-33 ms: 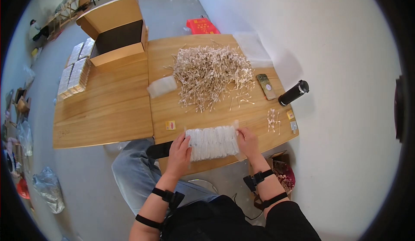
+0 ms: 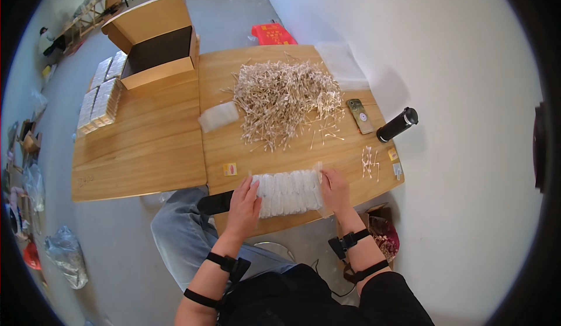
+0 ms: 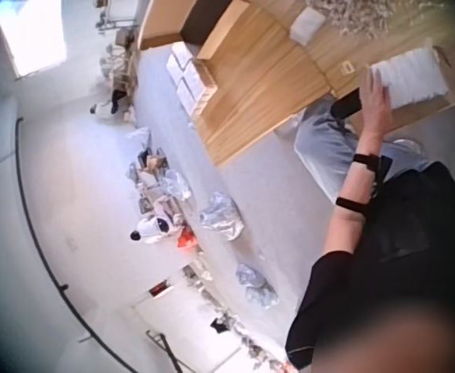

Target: Pack and organize hygiene product packets into a large box.

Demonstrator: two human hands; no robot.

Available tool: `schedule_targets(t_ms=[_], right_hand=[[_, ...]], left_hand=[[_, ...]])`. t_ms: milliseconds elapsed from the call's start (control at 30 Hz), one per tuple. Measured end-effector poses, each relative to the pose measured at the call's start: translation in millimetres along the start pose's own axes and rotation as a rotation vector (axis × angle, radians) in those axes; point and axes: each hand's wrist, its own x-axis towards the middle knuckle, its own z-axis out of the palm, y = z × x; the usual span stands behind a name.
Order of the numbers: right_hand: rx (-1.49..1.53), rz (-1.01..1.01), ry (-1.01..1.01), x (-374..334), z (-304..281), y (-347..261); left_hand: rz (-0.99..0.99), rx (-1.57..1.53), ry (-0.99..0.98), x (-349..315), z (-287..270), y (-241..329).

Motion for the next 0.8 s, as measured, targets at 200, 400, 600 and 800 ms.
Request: schedule_targets(t_ms=[200, 400, 600, 800], right_hand=[[-0.324, -0.402, -0.151, 6.1, 23.7, -35.7], [-0.448, -0.285, -0.272, -2.7, 30.9, -52.8], [-0.446, -0.208, -0.222, -0.3, 38.4, -56.6], [-0.448, -0.199, -0.218, 3.5, 41.5, -55.7]], left_hand=[[0.156, 0.334, -0.204, 28.6, 27.4, 15.2], [0.041, 0.431, -0.25, 26.3, 33.1, 22.7], [-0.018, 0.454, -0.206, 31.2, 36.0, 27.7], [-0.054, 0.441, -0.222, 34.7, 35.5, 26.2]])
